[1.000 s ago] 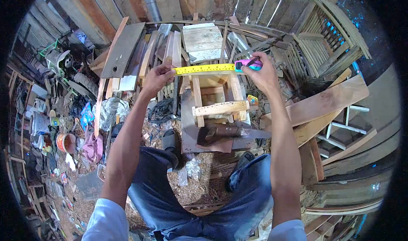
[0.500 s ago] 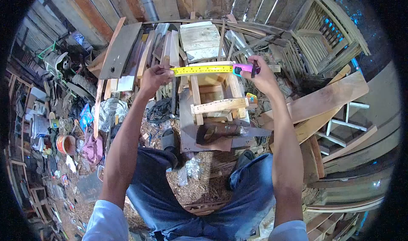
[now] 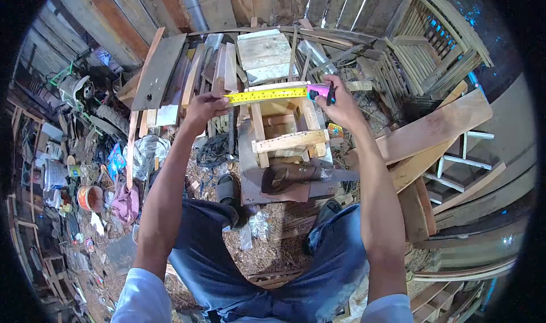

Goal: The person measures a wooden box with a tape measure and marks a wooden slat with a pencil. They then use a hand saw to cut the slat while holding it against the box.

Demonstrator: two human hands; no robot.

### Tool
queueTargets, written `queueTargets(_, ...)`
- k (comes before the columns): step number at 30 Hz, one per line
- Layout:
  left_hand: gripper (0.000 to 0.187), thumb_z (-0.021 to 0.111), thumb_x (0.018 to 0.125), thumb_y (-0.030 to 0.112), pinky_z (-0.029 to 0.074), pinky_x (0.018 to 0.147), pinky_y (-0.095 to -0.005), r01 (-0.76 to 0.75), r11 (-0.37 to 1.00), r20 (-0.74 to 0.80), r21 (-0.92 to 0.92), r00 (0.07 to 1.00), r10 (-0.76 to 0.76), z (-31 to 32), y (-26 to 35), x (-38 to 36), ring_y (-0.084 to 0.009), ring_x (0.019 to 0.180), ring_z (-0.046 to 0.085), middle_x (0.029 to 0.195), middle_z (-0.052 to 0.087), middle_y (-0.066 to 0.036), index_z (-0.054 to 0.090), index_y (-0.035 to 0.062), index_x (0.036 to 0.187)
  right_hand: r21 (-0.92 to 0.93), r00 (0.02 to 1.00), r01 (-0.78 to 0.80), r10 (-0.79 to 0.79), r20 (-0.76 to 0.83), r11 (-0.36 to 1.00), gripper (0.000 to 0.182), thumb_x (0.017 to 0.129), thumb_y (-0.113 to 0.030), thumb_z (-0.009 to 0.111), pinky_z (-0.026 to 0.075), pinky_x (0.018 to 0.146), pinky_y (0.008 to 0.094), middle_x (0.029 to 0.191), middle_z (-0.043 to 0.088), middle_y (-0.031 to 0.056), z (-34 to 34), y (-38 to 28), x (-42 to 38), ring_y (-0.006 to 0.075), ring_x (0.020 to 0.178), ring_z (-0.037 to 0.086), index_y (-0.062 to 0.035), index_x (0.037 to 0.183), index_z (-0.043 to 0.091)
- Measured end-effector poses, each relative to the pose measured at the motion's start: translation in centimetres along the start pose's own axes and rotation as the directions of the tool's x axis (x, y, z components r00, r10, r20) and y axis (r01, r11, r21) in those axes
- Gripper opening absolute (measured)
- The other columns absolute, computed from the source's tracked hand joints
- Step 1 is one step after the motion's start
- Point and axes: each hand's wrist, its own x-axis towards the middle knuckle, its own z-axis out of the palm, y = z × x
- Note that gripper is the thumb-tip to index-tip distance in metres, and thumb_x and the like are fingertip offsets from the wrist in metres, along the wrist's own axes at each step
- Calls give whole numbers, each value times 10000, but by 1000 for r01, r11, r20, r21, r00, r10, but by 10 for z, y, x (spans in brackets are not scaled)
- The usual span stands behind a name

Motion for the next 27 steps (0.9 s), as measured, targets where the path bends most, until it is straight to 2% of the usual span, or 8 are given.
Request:
queueTargets(3,188,673,840,22,594,766,-310,-99,993,4,-64,995,99,-1,-5,-4,-237,838,674,938,634,-153,587,-92,961,28,1000,-8,7,18,1000,534,819,-217,679,419,975,363,1222,565,179,-4,-4,1,296,1125,557,-59,1275,448)
queueTargets(6,166,672,840,17,595,741,-302,-35,986,-26,-160,999,31,2,-3,-5,-231,823,671,938,635,-143,594,-80,950,70,996,-85,82,43,994,544,813,-235,700,417,975,362,1215,571,175,-6,-10,2,288,1120,558,-56,1264,455)
queueTargets(9,152,660,847,9,594,738,-292,36,997,-61,-73,997,-40,4,1,-4,-220,818,667,947,637,-132,608,-58,973,-28,1000,15,-16,-27,999,521,805,-268,725,438,937,353,1154,605,162,-7,-4,2,271,1063,585,-51,1220,497)
queueTargets(12,215,663,866,53,589,781,-283,50,996,-12,-69,999,-51,2,-1,-1,-204,881,667,987,641,-108,603,-9,1062,23,988,62,-58,-140,998,491,786,-284,750,460,890,347,1083,637,146,-9,-7,1,256,996,612,-47,1163,542)
queueTargets(13,216,665,865,57,588,775,-284,32,998,2,-55,999,-32,0,-2,0,-198,885,662,982,640,-106,607,-7,1064,16,976,98,-93,-196,995,471,767,-272,768,473,856,342,1032,652,131,-9,-11,2,249,943,627,-45,1127,566)
queueTargets(17,245,676,859,66,574,749,-279,-3,999,46,-35,999,4,2,-3,-2,-174,882,646,978,640,-101,622,-1,1088,-13,941,111,-109,-320,994,472,747,-225,784,473,851,337,1020,649,120,-8,-19,9,236,932,621,-49,1126,564)
queueTargets(21,295,685,856,76,552,737,-267,-55,997,94,56,994,49,2,-1,-3,-151,838,628,996,645,-106,623,-9,1131,93,916,208,-161,-368,974,448,750,-185,782,473,846,335,1007,647,113,-2,-12,17,223,923,618,-54,1120,567)
queueTargets(27,281,661,875,72,541,719,-263,-105,969,136,224,988,75,-2,-6,1,-135,816,615,988,653,-103,612,-46,1126,69,911,240,-200,-360,968,447,750,-187,786,474,846,339,1012,649,111,1,-10,19,225,921,624,-58,1119,569)
